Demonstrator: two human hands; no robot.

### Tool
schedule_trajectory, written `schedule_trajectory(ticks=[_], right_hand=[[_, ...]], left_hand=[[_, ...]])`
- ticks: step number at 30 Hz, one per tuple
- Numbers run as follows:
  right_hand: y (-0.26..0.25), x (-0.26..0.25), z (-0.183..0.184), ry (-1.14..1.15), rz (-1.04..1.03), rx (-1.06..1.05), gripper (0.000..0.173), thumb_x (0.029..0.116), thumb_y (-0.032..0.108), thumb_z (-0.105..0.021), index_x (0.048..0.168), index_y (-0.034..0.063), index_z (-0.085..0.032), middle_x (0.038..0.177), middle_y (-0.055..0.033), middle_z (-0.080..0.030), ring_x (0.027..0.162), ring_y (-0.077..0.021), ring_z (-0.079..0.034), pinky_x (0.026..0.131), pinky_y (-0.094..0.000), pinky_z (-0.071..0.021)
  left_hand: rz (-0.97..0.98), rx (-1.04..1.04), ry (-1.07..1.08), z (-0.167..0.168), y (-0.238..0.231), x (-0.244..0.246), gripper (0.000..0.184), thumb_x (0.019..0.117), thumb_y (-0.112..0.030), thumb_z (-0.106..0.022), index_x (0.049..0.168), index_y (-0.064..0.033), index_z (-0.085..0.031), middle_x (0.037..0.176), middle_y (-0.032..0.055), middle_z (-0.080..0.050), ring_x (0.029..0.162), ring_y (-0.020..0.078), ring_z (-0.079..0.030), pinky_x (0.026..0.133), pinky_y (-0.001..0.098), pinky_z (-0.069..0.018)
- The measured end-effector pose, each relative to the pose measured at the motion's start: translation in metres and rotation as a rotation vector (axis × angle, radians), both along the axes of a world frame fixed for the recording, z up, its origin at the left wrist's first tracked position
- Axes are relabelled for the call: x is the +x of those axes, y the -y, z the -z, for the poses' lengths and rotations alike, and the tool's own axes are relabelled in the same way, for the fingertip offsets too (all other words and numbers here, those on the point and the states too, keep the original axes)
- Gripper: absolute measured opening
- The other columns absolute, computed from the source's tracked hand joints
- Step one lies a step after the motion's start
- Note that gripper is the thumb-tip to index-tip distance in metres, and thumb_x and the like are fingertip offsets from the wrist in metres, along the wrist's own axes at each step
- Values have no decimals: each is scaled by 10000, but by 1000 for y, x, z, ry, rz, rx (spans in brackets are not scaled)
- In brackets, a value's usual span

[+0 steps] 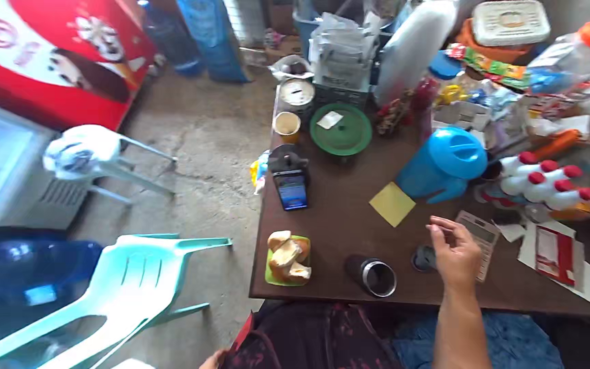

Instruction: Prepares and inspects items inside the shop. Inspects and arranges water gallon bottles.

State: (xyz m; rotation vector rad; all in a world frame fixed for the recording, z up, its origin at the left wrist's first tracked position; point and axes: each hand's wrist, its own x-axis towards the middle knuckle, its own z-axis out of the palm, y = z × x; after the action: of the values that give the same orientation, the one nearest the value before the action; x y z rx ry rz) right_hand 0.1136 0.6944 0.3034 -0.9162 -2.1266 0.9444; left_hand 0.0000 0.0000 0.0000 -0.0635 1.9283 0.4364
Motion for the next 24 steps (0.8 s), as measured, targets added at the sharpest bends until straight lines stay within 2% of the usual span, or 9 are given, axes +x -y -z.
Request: schedule_trajectory(ticks=[2,3,5,8,12,15,18,22,24], right_hand=[[15,-9,-21,-153,-76,76,262,993,128,-594,1105,-92,-681,1148,-165,-700,962,-100,-696,849,-233,-583],[25,-13,-33,-229,-124,106,233,997,126,-599,1097,-65,-688,1152,-117,-703,979,-77,-691,858,-227,-585],[49,-22,-56,-339,-222,141,170,1008,152,-613,1128,92,-717,1189,23,-702,1017,-62,-693,875,-239,-601],[93,-44,-79,-407,-349,130,209,1012,227,-620,1192,272,-715,1207,145,-685,1024,-59,-696,859,-236,-610],[156,-86,-85,-434,-522,45,183,1018,248,-625,1178,264,-712,1184,129,-689,997,-64,-706,826,-228,-623],[201,-125,-76,-373,-578,60,146,1022,240,-618,1138,224,-705,1161,92,-697,1014,-63,-703,834,-208,-614],[246,-172,-64,-330,-579,61,141,1020,242,-619,1126,216,-709,1152,85,-703,1052,-54,-691,865,-195,-599],[299,-251,-48,-290,-599,10,150,1024,265,-621,1123,194,-708,1155,62,-709,1057,-57,-689,891,-214,-597],[319,-293,-44,-263,-668,-4,149,1027,238,-612,1114,161,-705,1161,29,-711,1060,-62,-690,888,-211,-598]], left_hand=[[-137,148,-235,-109,-85,-33,341,1048,-194,-559,1326,-12,-634,1246,223,-685,1145,362,-671,1035,570,-498],[-225,225,-309,-152,-125,-52,330,1056,-137,-528,1322,43,-607,1221,255,-676,1078,360,-686,979,542,-525],[-349,363,-358,-203,-182,-90,347,1089,-141,-420,1334,49,-575,1193,233,-674,982,294,-705,867,461,-575],[-344,619,-256,-233,-239,-133,486,1090,-261,-262,1337,29,-563,1147,141,-682,940,183,-688,812,375,-575],[-160,826,76,-235,-288,-164,761,1069,-474,-71,1417,47,-504,1329,182,-628,1104,230,-669,943,421,-545],[41,906,212,-228,-281,-187,826,1047,-548,-79,1422,46,-514,1432,200,-563,1203,248,-629,1001,433,-510],[169,872,174,-225,-229,-232,711,1065,-504,-171,1457,-16,-508,1487,177,-528,1285,266,-578,1044,464,-470],[-86,706,147,-214,-124,-308,585,1078,-398,-244,1418,-25,-539,1357,159,-623,1122,243,-659,934,438,-534],[-217,571,86,-218,-76,-345,490,1105,-324,-298,1402,-21,-545,1343,162,-624,1137,255,-647,951,443,-520]])
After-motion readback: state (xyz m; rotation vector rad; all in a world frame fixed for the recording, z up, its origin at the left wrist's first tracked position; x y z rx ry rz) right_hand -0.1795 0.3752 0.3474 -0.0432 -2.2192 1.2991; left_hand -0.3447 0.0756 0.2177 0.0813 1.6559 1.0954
